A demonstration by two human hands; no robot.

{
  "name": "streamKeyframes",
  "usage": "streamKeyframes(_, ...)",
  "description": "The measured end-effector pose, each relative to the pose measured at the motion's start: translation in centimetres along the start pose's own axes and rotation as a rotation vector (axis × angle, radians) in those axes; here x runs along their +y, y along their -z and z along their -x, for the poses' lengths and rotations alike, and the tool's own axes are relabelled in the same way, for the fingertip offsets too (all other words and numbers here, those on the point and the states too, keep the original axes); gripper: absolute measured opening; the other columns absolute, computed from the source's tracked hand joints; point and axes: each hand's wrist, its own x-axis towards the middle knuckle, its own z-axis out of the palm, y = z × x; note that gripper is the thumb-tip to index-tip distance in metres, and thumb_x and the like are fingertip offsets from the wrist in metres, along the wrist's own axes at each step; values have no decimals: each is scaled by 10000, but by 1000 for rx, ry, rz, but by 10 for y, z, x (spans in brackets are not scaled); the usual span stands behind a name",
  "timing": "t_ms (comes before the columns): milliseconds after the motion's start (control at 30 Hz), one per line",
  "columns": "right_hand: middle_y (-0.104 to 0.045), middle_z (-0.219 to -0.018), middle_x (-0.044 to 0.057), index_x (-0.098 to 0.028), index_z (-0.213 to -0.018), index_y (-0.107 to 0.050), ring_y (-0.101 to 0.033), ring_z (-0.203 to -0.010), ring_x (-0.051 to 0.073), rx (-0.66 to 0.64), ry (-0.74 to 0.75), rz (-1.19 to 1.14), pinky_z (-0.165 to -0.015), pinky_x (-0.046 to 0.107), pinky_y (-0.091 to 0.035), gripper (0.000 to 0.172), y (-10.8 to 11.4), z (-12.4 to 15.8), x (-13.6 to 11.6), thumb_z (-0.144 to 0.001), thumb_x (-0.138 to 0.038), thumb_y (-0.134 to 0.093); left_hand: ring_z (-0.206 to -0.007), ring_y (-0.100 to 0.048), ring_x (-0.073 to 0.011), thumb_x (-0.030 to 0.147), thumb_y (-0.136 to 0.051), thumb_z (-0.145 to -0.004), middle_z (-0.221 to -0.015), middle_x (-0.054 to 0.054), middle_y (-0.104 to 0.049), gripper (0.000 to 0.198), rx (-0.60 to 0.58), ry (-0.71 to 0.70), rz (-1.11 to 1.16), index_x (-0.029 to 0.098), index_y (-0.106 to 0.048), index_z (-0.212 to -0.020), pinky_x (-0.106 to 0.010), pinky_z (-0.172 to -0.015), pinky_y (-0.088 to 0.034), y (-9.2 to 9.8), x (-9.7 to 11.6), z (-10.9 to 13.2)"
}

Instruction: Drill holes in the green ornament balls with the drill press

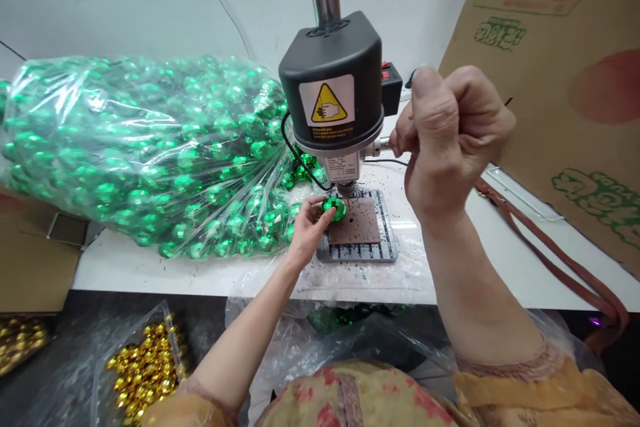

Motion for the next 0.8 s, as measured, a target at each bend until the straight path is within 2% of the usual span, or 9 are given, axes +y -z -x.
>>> streamKeyframes(167, -324, -535, -82, -221, -617, -328, -379, -441, 52, -3, -17, 0, -497, 278, -288, 459, 0, 1, -3, -935, -285, -653, -821, -664, -161, 604, -833, -724, -898, -34, -721, 587, -79, -61, -66, 205, -622, -1099, -275, -726, -508, -8, -9, -9)
streamKeyframes(367, -301, -538, -69, -231, -610, -290, -343, -444, 74, 5, -50, 86, -495, 305, -302, 541, 0, 1, -5, -911, -493, -654, -809, -646, -163, 537, -832, -748, -893, -36, -714, 509, -86, -107, -184, 199, -655, -1084, -284, -740, -504, -10, -9, -9)
streamKeyframes(467, -320, -526, -67, -234, -601, -291, -344, -434, 81, 9, -41, 84, -483, 309, -292, 526, 0, 1, -5, -925, -430, -657, -789, -629, -156, 503, -837, -754, -899, -36, -712, 471, -85, -130, -249, 193, -681, -1072, -281, -725, -501, -9, -8, -8)
streamKeyframes(600, -288, -518, -80, -230, -601, -282, -329, -410, 59, 15, -23, 40, -488, 286, -273, 483, -3, -1, -5, -935, -214, -631, -748, -621, -153, 501, -850, -747, -871, -29, -708, 482, -76, -154, -274, 190, -703, -1085, -275, -680, -507, -9, -9, -8)
streamKeyframes(800, -283, -534, -77, -236, -610, -240, -286, -410, 64, 5, -79, 112, -475, 291, -283, 505, -9, -14, -3, -941, -210, -621, -750, -643, -158, 493, -832, -772, -912, -41, -743, 458, -96, -129, -239, 198, -722, -1106, -292, -710, -532, -10, -10, -9)
